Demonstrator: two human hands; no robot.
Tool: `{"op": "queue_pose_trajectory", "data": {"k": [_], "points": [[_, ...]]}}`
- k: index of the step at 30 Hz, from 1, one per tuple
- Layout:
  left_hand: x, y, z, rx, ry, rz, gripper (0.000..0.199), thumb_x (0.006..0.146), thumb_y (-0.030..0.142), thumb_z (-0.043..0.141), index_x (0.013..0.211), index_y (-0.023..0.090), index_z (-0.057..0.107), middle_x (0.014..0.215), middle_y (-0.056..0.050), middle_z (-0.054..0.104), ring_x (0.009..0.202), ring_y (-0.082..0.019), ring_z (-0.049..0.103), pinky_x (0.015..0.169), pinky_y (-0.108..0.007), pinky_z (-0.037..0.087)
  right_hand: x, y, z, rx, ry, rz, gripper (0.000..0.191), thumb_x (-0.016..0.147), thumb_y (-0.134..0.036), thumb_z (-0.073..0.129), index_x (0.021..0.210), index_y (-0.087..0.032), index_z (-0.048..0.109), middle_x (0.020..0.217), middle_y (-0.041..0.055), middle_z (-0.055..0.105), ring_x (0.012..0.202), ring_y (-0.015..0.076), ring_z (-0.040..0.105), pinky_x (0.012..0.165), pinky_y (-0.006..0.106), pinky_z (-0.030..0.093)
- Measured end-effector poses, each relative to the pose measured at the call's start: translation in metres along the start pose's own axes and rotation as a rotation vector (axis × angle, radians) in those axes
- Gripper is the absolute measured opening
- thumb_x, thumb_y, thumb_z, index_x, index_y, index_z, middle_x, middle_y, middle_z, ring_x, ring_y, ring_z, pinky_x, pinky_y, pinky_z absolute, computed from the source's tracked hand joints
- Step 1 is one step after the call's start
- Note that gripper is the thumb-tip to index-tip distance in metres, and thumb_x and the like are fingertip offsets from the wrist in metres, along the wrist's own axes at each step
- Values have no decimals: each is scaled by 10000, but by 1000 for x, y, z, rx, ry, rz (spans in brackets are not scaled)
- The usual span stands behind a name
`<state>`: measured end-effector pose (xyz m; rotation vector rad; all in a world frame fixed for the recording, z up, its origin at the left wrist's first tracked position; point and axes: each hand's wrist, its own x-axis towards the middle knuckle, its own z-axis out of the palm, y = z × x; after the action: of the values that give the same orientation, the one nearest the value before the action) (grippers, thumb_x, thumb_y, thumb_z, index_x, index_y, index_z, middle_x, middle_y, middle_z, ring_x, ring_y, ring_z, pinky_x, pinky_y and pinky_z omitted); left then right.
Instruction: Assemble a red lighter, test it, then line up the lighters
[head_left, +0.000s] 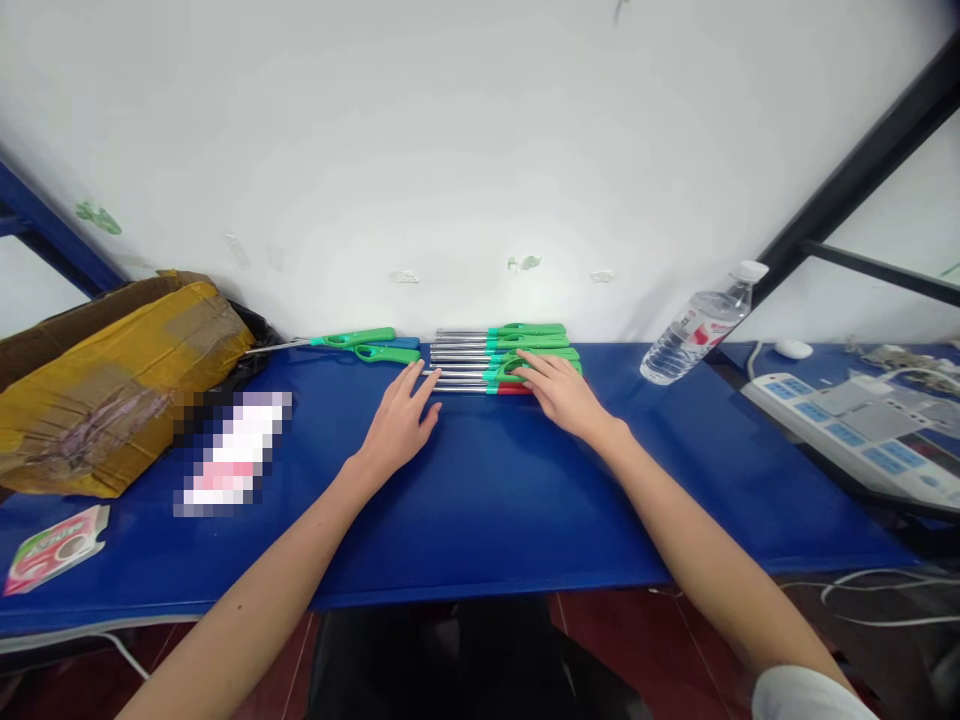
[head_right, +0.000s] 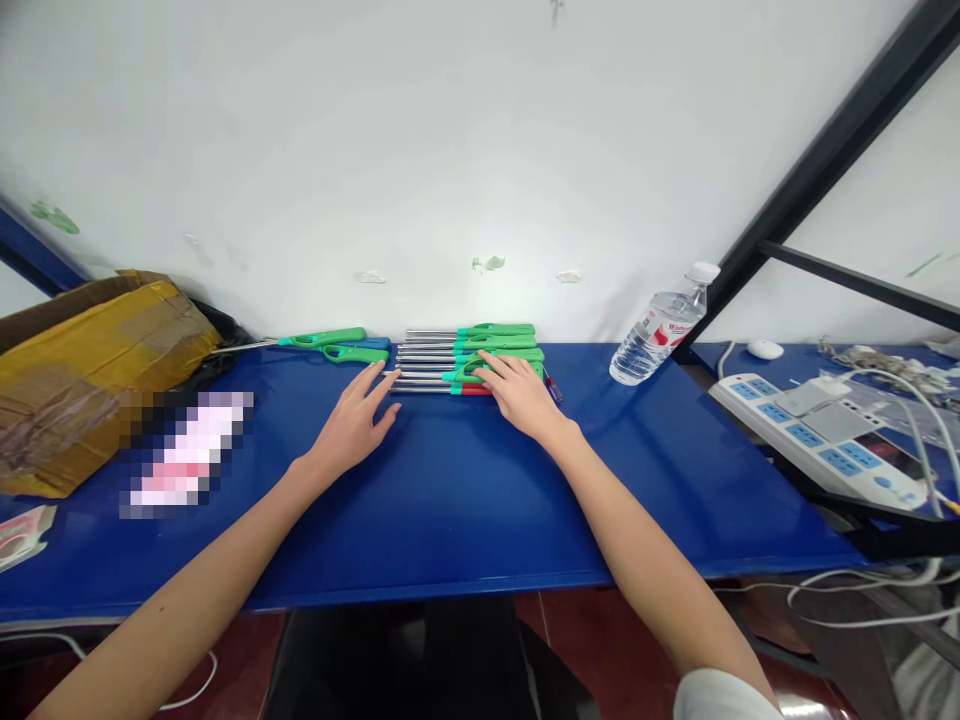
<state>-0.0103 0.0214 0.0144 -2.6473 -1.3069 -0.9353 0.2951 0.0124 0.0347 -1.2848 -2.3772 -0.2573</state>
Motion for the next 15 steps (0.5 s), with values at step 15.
{"op": "queue_pose_trajectory", "data": {"k": [15], "points": [[-2, -4, 13, -42, -163, -108, 605, 974, 423, 477, 1505, 156, 361, 1614, -203, 216, 1479, -353, 257, 1167, -534, 312, -3, 13, 11, -19, 26, 15, 373, 997, -184, 361, 1262, -190, 624, 1339, 147, 576, 1220, 306, 523, 1028, 497, 450]]}}
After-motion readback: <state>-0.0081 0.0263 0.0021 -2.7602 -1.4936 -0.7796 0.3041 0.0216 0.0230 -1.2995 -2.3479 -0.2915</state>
